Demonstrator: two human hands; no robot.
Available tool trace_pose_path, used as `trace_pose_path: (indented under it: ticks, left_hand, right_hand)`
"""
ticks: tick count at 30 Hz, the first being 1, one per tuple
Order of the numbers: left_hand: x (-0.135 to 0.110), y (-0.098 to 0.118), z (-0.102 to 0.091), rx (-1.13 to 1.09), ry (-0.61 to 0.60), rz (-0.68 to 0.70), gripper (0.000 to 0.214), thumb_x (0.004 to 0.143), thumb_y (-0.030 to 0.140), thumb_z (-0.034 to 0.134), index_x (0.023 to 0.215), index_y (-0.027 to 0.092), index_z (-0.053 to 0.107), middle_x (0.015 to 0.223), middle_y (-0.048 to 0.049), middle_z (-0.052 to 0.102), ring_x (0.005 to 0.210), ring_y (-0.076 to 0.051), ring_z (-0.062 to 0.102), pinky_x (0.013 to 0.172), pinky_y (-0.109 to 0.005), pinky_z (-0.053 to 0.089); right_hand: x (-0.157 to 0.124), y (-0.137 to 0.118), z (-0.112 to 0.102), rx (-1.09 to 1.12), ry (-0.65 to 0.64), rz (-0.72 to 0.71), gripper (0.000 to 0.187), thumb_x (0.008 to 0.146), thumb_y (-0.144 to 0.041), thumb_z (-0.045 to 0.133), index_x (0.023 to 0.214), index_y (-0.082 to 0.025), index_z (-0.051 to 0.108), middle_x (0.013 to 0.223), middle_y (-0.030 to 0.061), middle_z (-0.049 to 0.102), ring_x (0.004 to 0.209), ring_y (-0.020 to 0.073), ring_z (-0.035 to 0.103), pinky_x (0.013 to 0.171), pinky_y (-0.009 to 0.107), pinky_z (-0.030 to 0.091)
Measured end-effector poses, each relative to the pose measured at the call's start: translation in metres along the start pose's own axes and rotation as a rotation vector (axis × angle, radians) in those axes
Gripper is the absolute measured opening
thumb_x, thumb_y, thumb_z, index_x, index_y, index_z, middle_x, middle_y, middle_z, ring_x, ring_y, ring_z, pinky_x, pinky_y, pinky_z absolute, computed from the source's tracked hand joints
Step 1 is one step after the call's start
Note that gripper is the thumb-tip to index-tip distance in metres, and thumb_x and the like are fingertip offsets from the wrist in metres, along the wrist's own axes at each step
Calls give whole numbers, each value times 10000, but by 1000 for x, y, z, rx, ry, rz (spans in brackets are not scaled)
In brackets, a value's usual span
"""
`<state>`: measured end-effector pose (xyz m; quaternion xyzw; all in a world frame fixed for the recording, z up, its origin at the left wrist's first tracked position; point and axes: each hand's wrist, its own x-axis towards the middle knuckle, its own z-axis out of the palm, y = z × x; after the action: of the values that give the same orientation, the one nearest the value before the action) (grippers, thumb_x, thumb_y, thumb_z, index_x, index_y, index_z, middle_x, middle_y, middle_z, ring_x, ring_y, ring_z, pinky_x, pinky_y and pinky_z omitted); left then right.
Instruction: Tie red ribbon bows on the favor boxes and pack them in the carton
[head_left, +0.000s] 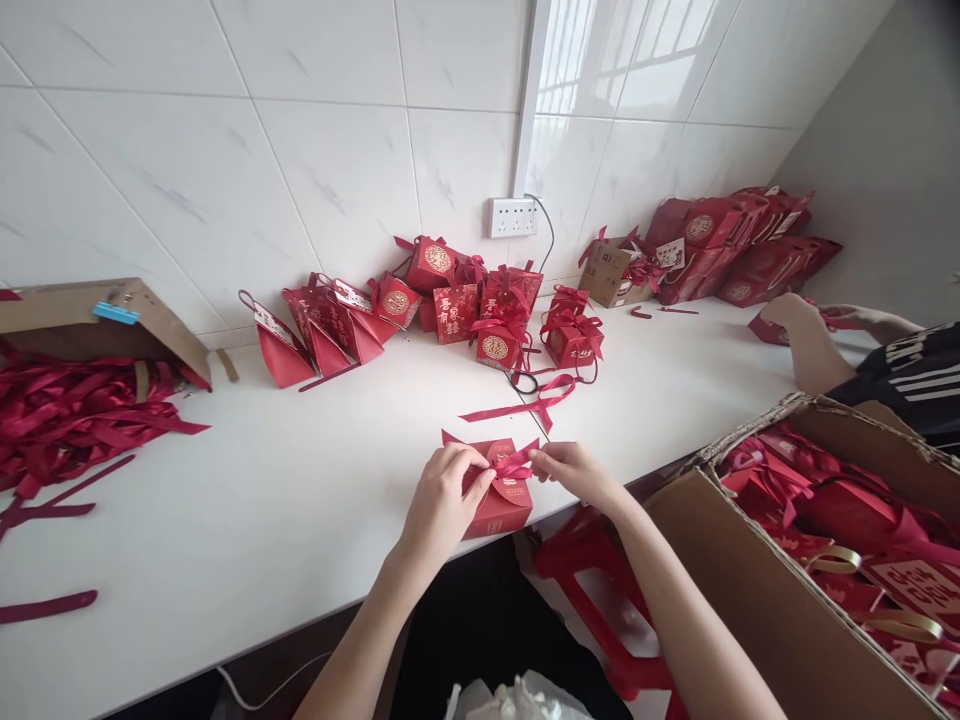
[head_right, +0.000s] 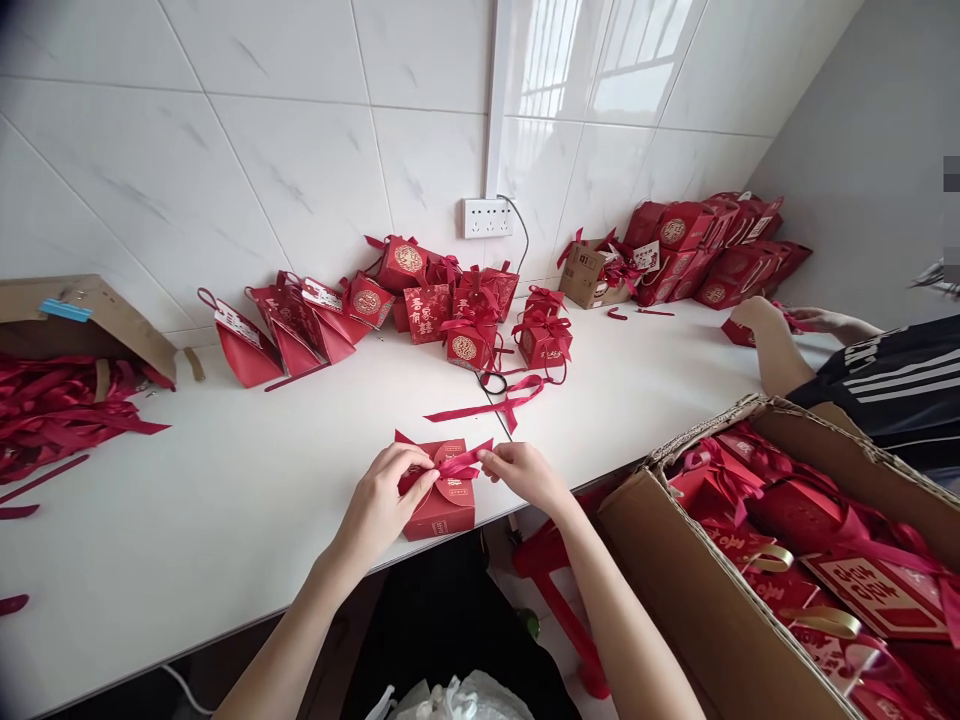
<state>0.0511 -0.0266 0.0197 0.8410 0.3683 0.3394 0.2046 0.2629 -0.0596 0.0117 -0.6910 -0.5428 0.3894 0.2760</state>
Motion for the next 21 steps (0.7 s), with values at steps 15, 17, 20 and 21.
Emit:
trace_pose_path:
  ticks: [15, 17, 20, 21]
  left_hand:
    - [-4, -4, 1, 2, -18, 6, 62, 876, 220, 528, 824, 213, 561, 803, 5, 575, 791, -149, 572, 769, -311, 488]
    - [-3, -3, 0, -2, -31, 6, 62, 879, 222, 525, 830, 212, 560, 810, 1, 579, 798, -152, 569, 773, -316, 486]
    - [-3, -3, 0, -7, -42, 4, 57, 879, 220, 525, 831, 214, 555, 821, -2, 587, 810, -158, 568, 776, -323, 485]
    - [-3, -3, 0, -8, -43, 3, 60, 880, 218, 522, 829, 214, 553, 822, -2, 589, 810, -160, 568, 775, -325, 485]
  right_hand:
    - [19, 1, 11, 544, -206, 21, 466, 703, -620, 626, 822, -171, 584, 788, 50, 638, 680, 156, 608, 641, 316, 514]
    - [18, 3, 13, 704, -171, -34, 454, 652, -582, 697, 792, -175, 554, 730, 11, 602, 643, 125, 577, 662, 302, 500]
    - [25, -5, 13, 655, -37, -113, 417, 647, -547, 708, 706, -175, 528, 621, -35, 528, 580, 98, 505, 630, 272, 449]
    - [29, -10, 12, 591, -6, -147, 399, 663, -536, 695, 696, -175, 526, 617, -39, 519, 582, 97, 492, 624, 268, 433]
